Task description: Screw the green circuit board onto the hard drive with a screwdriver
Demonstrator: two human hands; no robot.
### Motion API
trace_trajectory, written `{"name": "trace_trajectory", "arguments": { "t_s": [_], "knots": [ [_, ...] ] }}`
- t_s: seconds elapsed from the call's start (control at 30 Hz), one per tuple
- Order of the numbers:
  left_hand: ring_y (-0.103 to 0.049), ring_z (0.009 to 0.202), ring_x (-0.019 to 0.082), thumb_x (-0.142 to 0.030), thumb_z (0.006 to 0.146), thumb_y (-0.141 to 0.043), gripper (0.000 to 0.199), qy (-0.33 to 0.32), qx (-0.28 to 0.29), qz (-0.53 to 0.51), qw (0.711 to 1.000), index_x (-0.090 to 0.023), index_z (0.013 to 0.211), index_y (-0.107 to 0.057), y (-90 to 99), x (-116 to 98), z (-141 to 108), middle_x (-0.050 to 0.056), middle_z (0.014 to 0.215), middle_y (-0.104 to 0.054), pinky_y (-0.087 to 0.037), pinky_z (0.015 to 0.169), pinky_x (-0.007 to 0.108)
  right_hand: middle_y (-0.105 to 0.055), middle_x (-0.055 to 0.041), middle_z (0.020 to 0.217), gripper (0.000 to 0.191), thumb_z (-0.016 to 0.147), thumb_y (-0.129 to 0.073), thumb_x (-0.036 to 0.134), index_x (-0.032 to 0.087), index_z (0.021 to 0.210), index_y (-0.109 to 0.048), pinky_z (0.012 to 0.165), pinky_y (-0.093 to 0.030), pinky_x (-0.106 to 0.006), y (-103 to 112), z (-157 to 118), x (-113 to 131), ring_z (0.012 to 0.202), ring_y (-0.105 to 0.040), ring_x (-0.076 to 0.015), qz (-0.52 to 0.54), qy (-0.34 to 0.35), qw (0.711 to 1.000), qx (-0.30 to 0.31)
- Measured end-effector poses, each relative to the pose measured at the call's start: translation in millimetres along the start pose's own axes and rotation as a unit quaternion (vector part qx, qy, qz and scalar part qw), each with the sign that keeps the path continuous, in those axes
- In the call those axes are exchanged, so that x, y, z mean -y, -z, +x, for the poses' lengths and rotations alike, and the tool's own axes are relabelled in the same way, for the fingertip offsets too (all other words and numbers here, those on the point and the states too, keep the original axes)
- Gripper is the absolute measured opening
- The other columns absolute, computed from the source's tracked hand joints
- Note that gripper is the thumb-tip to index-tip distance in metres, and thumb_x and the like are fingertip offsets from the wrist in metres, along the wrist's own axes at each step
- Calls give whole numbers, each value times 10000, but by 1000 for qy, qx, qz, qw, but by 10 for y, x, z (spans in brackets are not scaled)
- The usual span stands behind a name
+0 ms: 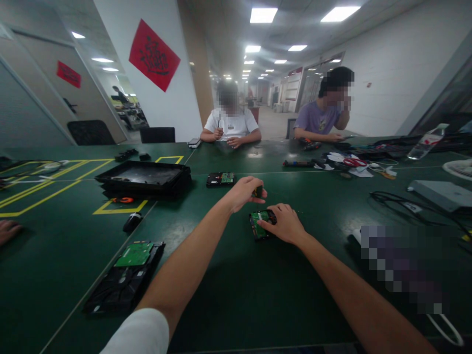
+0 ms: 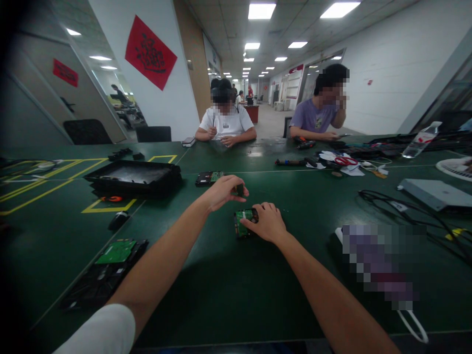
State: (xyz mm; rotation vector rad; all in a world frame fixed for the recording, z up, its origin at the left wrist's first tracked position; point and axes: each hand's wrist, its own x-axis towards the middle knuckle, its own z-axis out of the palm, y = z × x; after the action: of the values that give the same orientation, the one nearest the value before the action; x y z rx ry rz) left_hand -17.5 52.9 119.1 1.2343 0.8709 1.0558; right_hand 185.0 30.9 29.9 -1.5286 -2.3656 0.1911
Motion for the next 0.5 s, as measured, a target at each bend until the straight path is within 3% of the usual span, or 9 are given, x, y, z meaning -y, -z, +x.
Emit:
{"name": "trace_trajectory", "arguments": {
  "t_s": [0.2, 0.3, 0.5],
  "knots": [
    [-630, 864, 184, -315, 867, -604, 219, -45, -1, 77, 996, -132, 821, -715, 34, -15, 4, 115, 965, -689, -541, 593, 238, -627, -146, 1312, 698, 913, -513, 792, 249, 1327, -654, 980, -431, -456, -15, 3, -1, 1257, -525, -355, -3, -1, 1000, -6],
    [-617, 820, 176, -343, 873, -593, 261, -41, -7, 98, 994, -133, 853, -747, 40, -25, -1, 100, 903, -670, -516, 568, 231, -627, -146, 1309, 684, 914, -521, 785, 256, 1326, -656, 984, -428, -453, -22, 5, -1, 1268, -515, -357, -5, -2, 1000, -6],
    [-668, 766, 188, -365, 895, -619, 237, 0, 18, 34, 999, -149, 974, -675, -7, 3, -14, 93, 823, -695, -532, 566, 257, -626, -150, 1313, 694, 913, -510, 792, 258, 1331, -658, 986, -430, -465, 0, 0, 2, 1263, -520, -365, -3, -2, 1000, 2]
  ]
}}
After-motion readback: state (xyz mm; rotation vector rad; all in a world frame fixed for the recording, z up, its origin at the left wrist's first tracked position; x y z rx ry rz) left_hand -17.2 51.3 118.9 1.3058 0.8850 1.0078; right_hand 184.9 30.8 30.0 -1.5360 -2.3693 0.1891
